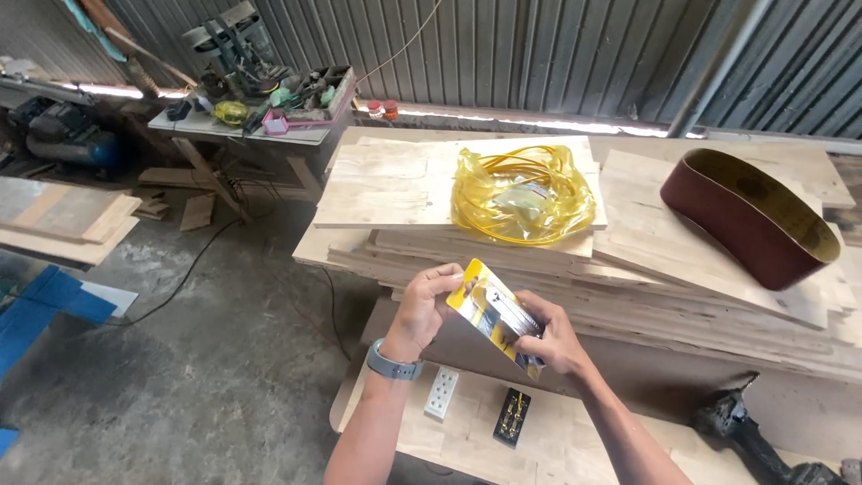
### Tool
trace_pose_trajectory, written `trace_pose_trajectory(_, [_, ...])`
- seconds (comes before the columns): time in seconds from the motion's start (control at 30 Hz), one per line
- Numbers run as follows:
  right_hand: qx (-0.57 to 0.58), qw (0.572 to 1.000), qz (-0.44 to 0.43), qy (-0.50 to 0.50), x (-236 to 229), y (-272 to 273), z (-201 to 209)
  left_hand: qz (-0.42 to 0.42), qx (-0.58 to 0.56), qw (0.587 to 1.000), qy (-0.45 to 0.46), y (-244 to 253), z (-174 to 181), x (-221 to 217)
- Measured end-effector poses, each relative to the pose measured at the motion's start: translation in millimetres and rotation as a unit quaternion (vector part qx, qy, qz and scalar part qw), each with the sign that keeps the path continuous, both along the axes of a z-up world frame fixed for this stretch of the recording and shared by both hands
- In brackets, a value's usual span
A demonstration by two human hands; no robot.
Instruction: The person unpacks a utility knife from its packaging and removes a yellow extension cord from a plastic bag. They then handle a small black box containing screws and a white electrical outlet cover, placing them on the workbench.
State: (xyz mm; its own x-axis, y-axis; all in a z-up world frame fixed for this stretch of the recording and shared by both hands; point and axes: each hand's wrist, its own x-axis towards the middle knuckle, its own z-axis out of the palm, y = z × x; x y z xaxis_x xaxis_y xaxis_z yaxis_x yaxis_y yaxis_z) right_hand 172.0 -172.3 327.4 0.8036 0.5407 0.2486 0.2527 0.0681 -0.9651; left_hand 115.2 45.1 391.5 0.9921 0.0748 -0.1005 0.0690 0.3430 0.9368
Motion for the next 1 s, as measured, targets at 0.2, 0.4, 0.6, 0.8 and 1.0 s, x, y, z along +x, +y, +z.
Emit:
trace_pose_trajectory(0.2, [0.062,0.997,0.029,0.023,-2,-23,-6,-0.082,-0.105,0.991,0.008,-32,0,-1])
trace_pose_trajectory(0.4, [0.107,0.993,0.039,0.012,3,-49,-19,-0.108,-0.112,0.988,0.004,-58,-20,10])
trace_pose_trajectory(0.6, [0.133,0.99,0.046,0.008,20,-76,-30,-0.107,-0.061,0.992,0.02,-89,12,2])
trace_pose_trajectory(0.8, [0.131,0.99,0.055,0.02,35,-104,-37,-0.106,0.01,0.994,0.038,-110,25,11])
trace_pose_trajectory(1.0, [0.123,0.991,0.057,0.011,49,-131,-47,-0.121,0.073,0.989,0.044,-129,26,27])
